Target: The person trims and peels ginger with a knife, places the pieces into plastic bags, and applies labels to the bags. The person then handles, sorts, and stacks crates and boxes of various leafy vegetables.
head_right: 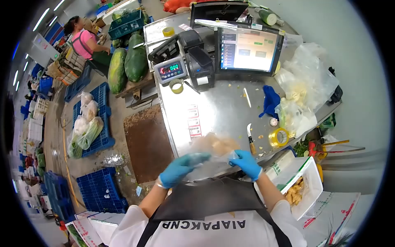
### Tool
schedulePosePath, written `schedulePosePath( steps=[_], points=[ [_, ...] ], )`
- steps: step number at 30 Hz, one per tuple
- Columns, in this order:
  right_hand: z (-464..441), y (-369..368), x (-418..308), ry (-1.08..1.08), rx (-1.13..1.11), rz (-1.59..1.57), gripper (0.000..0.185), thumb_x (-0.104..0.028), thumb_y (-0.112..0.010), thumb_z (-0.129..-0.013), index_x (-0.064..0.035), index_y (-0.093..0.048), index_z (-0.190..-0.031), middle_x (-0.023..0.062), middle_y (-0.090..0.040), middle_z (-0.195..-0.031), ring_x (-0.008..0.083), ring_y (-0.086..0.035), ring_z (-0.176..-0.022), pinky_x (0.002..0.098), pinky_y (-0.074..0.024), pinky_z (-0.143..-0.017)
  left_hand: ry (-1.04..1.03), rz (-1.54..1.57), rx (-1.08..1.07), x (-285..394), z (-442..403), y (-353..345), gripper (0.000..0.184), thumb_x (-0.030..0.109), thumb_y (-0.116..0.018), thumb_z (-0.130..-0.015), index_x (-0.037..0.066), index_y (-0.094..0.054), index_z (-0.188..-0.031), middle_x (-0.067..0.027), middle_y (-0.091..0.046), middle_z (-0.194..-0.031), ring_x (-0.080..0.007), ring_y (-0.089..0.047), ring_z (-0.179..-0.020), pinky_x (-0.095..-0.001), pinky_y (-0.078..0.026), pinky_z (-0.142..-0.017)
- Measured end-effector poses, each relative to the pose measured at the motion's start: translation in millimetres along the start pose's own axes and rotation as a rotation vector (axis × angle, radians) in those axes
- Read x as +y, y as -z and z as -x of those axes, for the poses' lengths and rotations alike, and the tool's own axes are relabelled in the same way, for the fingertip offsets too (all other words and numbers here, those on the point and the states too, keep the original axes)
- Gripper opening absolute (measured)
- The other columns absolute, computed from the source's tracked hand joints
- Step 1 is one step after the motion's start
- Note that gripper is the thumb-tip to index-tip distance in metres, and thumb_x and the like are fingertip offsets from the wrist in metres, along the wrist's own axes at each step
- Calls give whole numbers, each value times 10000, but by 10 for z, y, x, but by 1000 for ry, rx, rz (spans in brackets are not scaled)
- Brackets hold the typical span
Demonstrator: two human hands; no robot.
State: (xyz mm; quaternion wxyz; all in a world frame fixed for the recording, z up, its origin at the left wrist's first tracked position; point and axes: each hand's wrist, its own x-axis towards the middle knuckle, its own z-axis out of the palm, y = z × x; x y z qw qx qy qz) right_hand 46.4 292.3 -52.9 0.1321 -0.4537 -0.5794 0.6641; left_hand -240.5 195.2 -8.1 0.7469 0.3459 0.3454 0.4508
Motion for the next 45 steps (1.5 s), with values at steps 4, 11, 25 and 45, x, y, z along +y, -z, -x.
schedulePosePath(
  steps=[4, 11, 25, 45],
  points=[
    [85, 80, 197, -90, 101, -200, 228, -131, -597, -868, 16, -640, -1037, 45, -646, -940, 106, -596, -822, 258, -492, -725, 31, -157, -92, -328, -521, -56, 594, -9, -432, -859, 14, -368, -1450, -142, -397, -1482, -237, -425, -1333, -349, -282, -1140],
    [285, 61, -103, -202, 12, -562, 253, -101, -554, -891, -5, -629, -1113, 52, -647, -993, 113, -609, -897, 239, -493, -766, -114, -551, -71, -1281, -988, -24, 663, 52, -528, -955, 54, -185, -1523, -114, -353, -1500, -157, -529, -1193, -293, -419, -1031],
    [-321, 136, 793, -20, 645, 473, 263, -158, -657, -728, -52, -593, -960, 129, -596, -741, 260, -610, -686, 367, -498, -670, 166, -637, -171, -1241, -1105, -8, 365, 383, -611, -905, 32, -673, -987, -83, -670, -933, -182, -604, -839, -338, -480, -784],
    [-93, 122, 777, -122, 65, -804, 415, -131, -620, -883, 36, -547, -1256, 99, -631, -1149, 192, -618, -996, 317, -489, -902, -107, -496, -88, -1499, -1222, -33, 536, 192, -509, -980, 24, -339, -1460, -137, -477, -1400, -207, -509, -1224, -328, -379, -1059]
  ],
)
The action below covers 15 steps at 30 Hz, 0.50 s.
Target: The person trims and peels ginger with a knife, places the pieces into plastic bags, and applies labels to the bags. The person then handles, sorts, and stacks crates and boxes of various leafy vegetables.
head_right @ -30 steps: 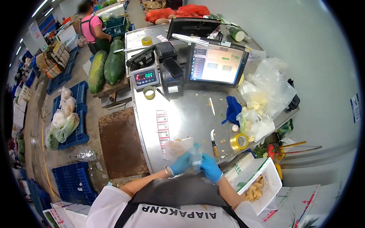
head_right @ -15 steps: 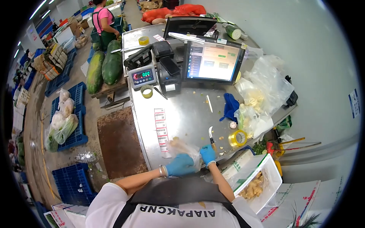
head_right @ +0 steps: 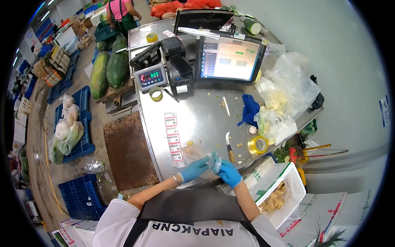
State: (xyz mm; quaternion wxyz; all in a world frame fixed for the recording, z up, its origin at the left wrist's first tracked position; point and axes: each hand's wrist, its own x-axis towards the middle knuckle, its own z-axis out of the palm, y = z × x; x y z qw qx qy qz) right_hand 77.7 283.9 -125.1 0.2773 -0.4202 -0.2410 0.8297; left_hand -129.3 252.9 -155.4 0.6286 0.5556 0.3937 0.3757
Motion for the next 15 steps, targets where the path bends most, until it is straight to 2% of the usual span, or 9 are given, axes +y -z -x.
schedulePosePath(
  steps=[1, 3, 4, 6, 7, 10, 12, 14, 15],
  points=[
    [11, -15, -7, 9, 2, 148, 397, -134, -646, -868, 24, -568, -1223, 85, -636, -1106, 175, -616, -969, 304, -495, -869, 41, -88, -51, -66, -54, -26, 632, 55, -514, -930, 54, -256, -1507, -107, -396, -1485, -191, -431, -1303, -336, -323, -1110],
    [58, -88, -79, 24, 12, 446, 360, -141, -700, -836, -2, -610, -1157, 58, -645, -1021, 139, -611, -916, 280, -505, -803, 78, 134, -113, 11, -65, -38, 639, 76, -538, -917, 59, -277, -1500, -92, -400, -1485, -185, -440, -1286, -336, -336, -1101],
    [109, -136, -108, 135, 77, 672, 327, -154, -721, -820, -12, -623, -1098, 51, -641, -974, 134, -609, -876, 278, -501, -770, 100, 248, -146, 90, -68, -40, 642, 86, -549, -911, 61, -287, -1497, -85, -402, -1485, -181, -445, -1278, -337, -342, -1096],
    [171, -248, -133, 358, 208, 1116, 270, -181, -764, -786, -33, -649, -980, 37, -632, -878, 123, -603, -796, 274, -494, -703, 182, 125, -143, 14, -120, 1, 604, 149, -595, -893, 47, -376, -1446, -104, -479, -1406, -191, -487, -1221, -337, -373, -1063],
    [112, -222, -85, 508, 351, 1206, 182, -137, -749, -774, -30, -632, -864, 43, -588, -749, 104, -568, -693, 283, -474, -629, 220, 64, -140, -9, -143, 18, 589, 180, -618, -884, 40, -421, -1421, -114, -518, -1366, -195, -507, -1193, -338, -389, -1047],
    [-232, 183, 77, 417, 620, 942, 130, -90, -699, -773, -23, -621, -852, 56, -560, -671, 100, -540, -648, 277, -459, -592, 216, -226, -31, 187, -143, -52, 467, 296, -677, -841, 21, -601, -1210, -144, -629, -1108, -243, -582, -1003, -354, -455, -901],
    [-641, 560, 316, 515, 697, 971, 97, -124, -639, -797, -49, -641, -858, 156, -625, -736, 275, -623, -680, 364, -498, -660, 7, -438, -122, 243, -139, -129, 383, 345, -696, -822, 23, -643, -1023, -153, -621, -940, -271, -575, -868, -371, -449, -773],
    [-1062, 876, 606, 344, 819, 1075, 89, -133, -586, -814, -54, -614, -844, 176, -625, -766, 350, -619, -742, 407, -499, -683, -126, -487, -190, 239, -117, -203, 364, 387, -716, -804, 33, -648, -859, -153, -609, -819, -290, -559, -762, -389, -429, -677],
    [-1075, 792, 526, 433, 733, 1171, 89, -138, -558, -821, -53, -583, -823, 191, -630, -808, 389, -603, -784, 429, -493, -690, -148, -432, -205, 211, -100, -206, 375, 404, -727, -794, 42, -632, -788, -150, -600, -783, -295, -548, -723, -400, -412, -644]
  ],
)
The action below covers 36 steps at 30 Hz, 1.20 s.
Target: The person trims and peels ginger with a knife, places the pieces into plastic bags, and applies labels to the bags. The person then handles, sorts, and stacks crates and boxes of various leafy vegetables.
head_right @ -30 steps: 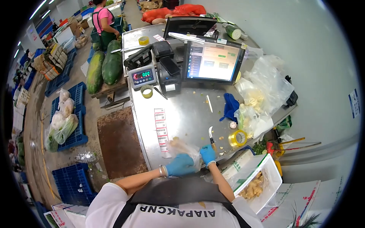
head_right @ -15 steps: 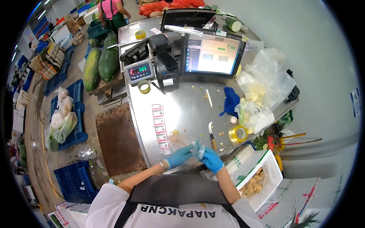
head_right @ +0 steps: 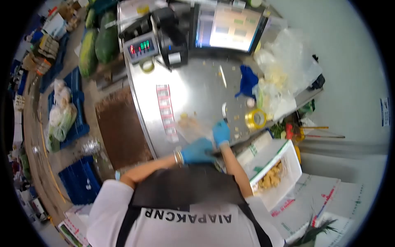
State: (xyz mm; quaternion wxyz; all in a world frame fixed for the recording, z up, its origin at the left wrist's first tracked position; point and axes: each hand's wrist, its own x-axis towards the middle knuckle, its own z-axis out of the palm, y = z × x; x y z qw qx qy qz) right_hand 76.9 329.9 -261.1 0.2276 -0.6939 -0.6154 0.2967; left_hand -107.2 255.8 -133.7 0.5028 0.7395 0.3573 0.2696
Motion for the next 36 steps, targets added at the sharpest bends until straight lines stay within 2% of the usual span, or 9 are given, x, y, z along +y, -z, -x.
schedulePosePath(
  steps=[3, 4, 7, 9, 11, 16, 21, 28, 36],
  points=[
    [-87, 152, -407, 60, 21, -107, 74, -129, -561, -849, -63, -580, -876, 91, -554, -693, 205, -529, -603, 361, -480, -612, 9, -93, 159, -122, 148, 115, 309, 357, -676, -846, 55, -660, -908, -138, -623, -847, -287, -569, -734, -393, -456, -728],
    [-147, 319, -461, -167, -184, -674, 37, -103, -554, -868, -83, -584, -878, 35, -530, -679, 163, -518, -577, 313, -475, -584, -169, -123, 323, -235, 224, 90, 298, 308, -657, -864, 52, -663, -1017, -139, -646, -933, -275, -595, -744, -380, -491, -748],
    [-214, 781, -657, -219, -406, -1231, 85, -65, -552, -876, -45, -595, -947, 26, -538, -733, 146, -545, -623, 296, -503, -603, 367, 166, 651, 179, 637, 261, 294, 234, -650, -890, 47, -633, -1116, -101, -661, -924, -183, -645, -883, -318, -518, -750],
    [0, 1029, -746, -208, -562, -1107, 165, -81, -560, -877, -35, -607, -1029, 51, -581, -841, 168, -595, -701, 300, -528, -677, 716, 502, 835, -218, 1002, 236, 326, 227, -681, -870, 30, -621, -1122, -96, -658, -939, -147, -628, -849, -295, -511, -738],
    [112, 1102, -660, -221, -691, -766, 231, -114, -565, -883, -21, -603, -1090, 81, -612, -933, 198, -625, -770, 324, -531, -737, 912, 341, 1050, -794, 1335, 115, 415, 290, -755, -801, -6, -627, -1063, -116, -667, -944, -172, -634, -831, -309, -516, -743],
    [260, 1392, -1022, 182, -546, 431, 308, -197, -576, -891, -71, -628, -1167, 158, -658, -1041, 254, -656, -875, 361, -512, -815, 994, 65, 843, -1238, 1268, 92, 525, 365, -825, -687, -18, -635, -992, -147, -679, -902, -220, -647, -811, -325, -515, -729],
    [119, 1081, -1697, 207, -505, -48, 239, -246, -611, -871, -79, -688, -1023, 134, -680, -977, 299, -648, -859, 352, -509, -781, 933, 263, 886, -1809, 1278, -9, 338, 238, -764, -741, -17, -692, -951, -112, -692, -794, -192, -628, -684, -320, -510, -680],
    [508, -558, -1567, 740, -586, 99, 241, -337, -599, -862, -135, -711, -932, 86, -668, -865, 291, -648, -824, 388, -518, -731, 763, 606, 838, -923, 1230, 232, 247, 120, -682, -865, -51, -684, -1043, -33, -662, -825, -90, -567, -703, -236, -473, -648],
    [544, -510, -1663, 782, -571, 184, 200, -302, -595, -851, -130, -696, -842, 93, -669, -802, 314, -649, -736, 389, -517, -682, 744, 545, 784, -778, 1294, 312, 246, 114, -667, -866, -41, -688, -1055, -44, -668, -836, -99, -579, -705, -245, -490, -661]
  ],
)
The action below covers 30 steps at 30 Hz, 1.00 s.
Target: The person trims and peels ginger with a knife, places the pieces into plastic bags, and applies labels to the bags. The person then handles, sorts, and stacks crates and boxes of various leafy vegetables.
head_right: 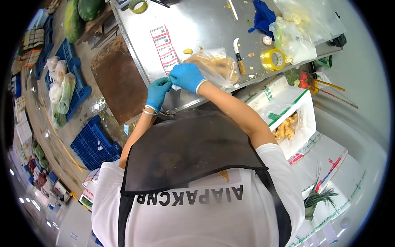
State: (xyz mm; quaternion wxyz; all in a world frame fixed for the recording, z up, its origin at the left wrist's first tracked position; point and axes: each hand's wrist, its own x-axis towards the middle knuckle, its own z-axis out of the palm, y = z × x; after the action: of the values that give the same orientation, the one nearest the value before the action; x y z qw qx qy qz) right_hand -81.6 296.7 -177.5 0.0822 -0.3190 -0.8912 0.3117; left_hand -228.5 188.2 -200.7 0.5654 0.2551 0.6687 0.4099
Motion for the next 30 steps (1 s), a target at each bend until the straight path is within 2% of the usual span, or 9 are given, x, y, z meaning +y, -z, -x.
schedulePosePath(
  steps=[6, 8, 11, 14, 17, 19, 23, 27, 30],
  points=[
    [94, 88, 640, -662, 664, -611, 149, -159, -588, -845, -43, -675, -817, 105, -672, -814, 323, -614, -701, 378, -500, -677, 83, 169, 58, -86, -83, -4, 308, 89, -693, -832, -76, -650, -1089, -70, -674, -871, -126, -604, -704, -255, -493, -660],
    [294, 459, 691, -598, 891, -524, 109, -162, -624, -832, -65, -670, -815, 87, -660, -790, 288, -614, -737, 360, -491, -706, 132, 243, 64, -215, -145, 61, 408, 103, -706, -825, -78, -606, -1177, -67, -678, -893, -133, -618, -705, -257, -495, -657],
    [676, 764, 770, -261, 584, 361, 146, -206, -658, -819, -93, -672, -911, 57, -669, -948, 235, -618, -875, 341, -470, -796, 244, 90, 118, -323, -160, 136, 465, 94, -704, -819, -84, -562, -1224, -112, -661, -976, -176, -630, -783, -285, -508, -708],
    [996, 491, 1048, -59, 197, 686, 229, -234, -659, -821, -133, -662, -1026, 35, -626, -1134, 215, -583, -1000, 342, -437, -871, -226, -804, 513, -303, -46, 81, 465, 98, -684, -825, -48, -549, -1245, -151, -620, -1071, -234, -622, -889, -324, -510, -783],
    [1124, 646, 865, -1, 259, 634, 277, -216, -619, -853, -150, -638, -1122, 40, -562, -1263, 225, -558, -1061, 376, -427, -897, -518, -737, 504, 132, 96, -111, 414, 112, -663, -833, 8, -576, -1225, -161, -581, -1134, -279, -594, -971, -356, -495, -854],
    [1058, 789, 832, -32, 398, 412, 312, -233, -607, -870, -105, -634, -1154, 85, -613, -1175, 268, -577, -1015, 390, -438, -891, -390, -457, 217, 339, 80, -281, 388, 124, -664, -834, 59, -598, -1211, -135, -586, -1133, -282, -588, -993, -365, -489, -873],
    [712, 739, 940, -194, 517, 113, 422, -241, -601, -885, -29, -560, -1247, 151, -643, -1079, 325, -588, -992, 410, -444, -900, -683, -765, 114, 264, -363, -811, 598, 196, -742, -758, 69, -525, -1301, -181, -574, -1177, -330, -586, -1032, -421, -478, -909],
    [598, 92, 1557, -118, 291, 126, 609, -294, -619, -875, -15, -431, -1382, 207, -576, -1200, 360, -549, -1084, 429, -426, -945, -215, -1119, -68, 493, -767, -1134, 623, 215, -790, -704, 67, -529, -1250, -174, -626, -1118, -386, -607, -1002, -443, -492, -881],
    [872, 420, 1577, -206, 76, -125, 759, -398, -656, -844, -21, -370, -1437, 214, -513, -1324, 370, -506, -1177, 449, -365, -1029, -181, -1128, -245, 405, -1031, -1023, 622, 362, -828, -639, 73, -605, -1143, -167, -660, -1023, -352, -628, -974, -432, -499, -858]
  ],
)
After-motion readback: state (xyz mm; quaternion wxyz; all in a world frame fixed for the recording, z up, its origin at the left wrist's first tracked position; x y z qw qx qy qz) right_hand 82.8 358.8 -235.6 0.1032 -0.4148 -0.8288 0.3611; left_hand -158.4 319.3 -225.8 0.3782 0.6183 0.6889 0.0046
